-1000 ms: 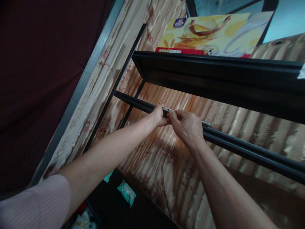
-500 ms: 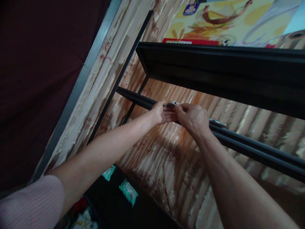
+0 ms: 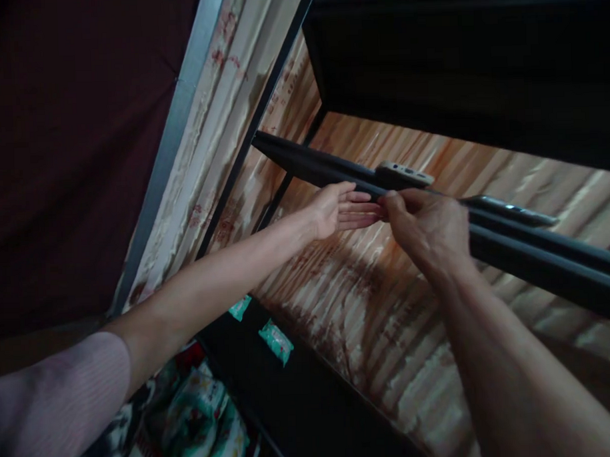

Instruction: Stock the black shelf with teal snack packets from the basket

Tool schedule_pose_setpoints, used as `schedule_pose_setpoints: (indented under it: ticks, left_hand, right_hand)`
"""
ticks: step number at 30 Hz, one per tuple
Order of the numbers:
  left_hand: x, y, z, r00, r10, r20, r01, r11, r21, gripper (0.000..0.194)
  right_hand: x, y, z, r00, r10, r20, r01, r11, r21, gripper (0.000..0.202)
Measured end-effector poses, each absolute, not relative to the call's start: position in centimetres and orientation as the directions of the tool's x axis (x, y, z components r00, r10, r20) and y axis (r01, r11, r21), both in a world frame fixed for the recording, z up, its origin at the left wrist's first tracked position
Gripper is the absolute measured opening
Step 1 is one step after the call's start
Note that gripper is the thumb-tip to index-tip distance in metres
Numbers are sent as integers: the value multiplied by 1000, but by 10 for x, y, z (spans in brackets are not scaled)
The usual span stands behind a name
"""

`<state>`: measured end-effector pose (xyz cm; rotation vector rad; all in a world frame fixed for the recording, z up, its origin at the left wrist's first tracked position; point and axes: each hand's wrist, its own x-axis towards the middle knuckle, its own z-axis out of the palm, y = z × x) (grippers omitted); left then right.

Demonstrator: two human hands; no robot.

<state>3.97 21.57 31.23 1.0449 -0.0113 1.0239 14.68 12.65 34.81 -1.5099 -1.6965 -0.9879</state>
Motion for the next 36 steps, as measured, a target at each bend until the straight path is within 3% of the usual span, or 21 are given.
schedule_pose_setpoints:
  ticks: [2,7,12,14,17,22,26,29,32,36]
  left_hand:
    - [24,215,276,598,633,491,-698,111,707,27]
    - [-1,210,147,680,650,338,-575,187,797,22]
    - [-1,176,8,832,551,60,-306,366,879,29]
    - [4,159,-37,836,545,-56,-191,386,903,32]
    - [11,137,-89,666,714,-217,38,258,965,24]
    - [13,113,-139,474,845,-249,343,83,936,19]
    - [3,96,-155,433,889,-152,484,-87,871,16]
    - [-1,83,-163,480,873,-90,534,-209,820,19]
    - [3,75,-172,546,836,49,592,-426,684,20]
    - [19,68,-176,562,821,99,529,-448,720,22]
  right_hand:
    - [148,110,317,4,572,820,997,64,-49,52]
    - [169,63,222,-17,718,696,984,135,-116,72]
    - [201,15,106,54,873,485,892,176,-416,49]
    - [207,0,56,149,925,349,800,95,-592,46]
    - [217,-17,-15,330,929,169,636,-86,-767,51]
    - [240,-38,-104,435,901,1,485,-233,-843,58]
    - [246,-54,-132,496,866,-57,449,-313,-837,57]
    - [242,-66,-139,524,851,-40,409,-292,-864,57]
    - [240,-80,-146,590,807,-28,343,-282,-896,58]
    - [245,-105,-153,634,773,-27,339,-310,-888,55]
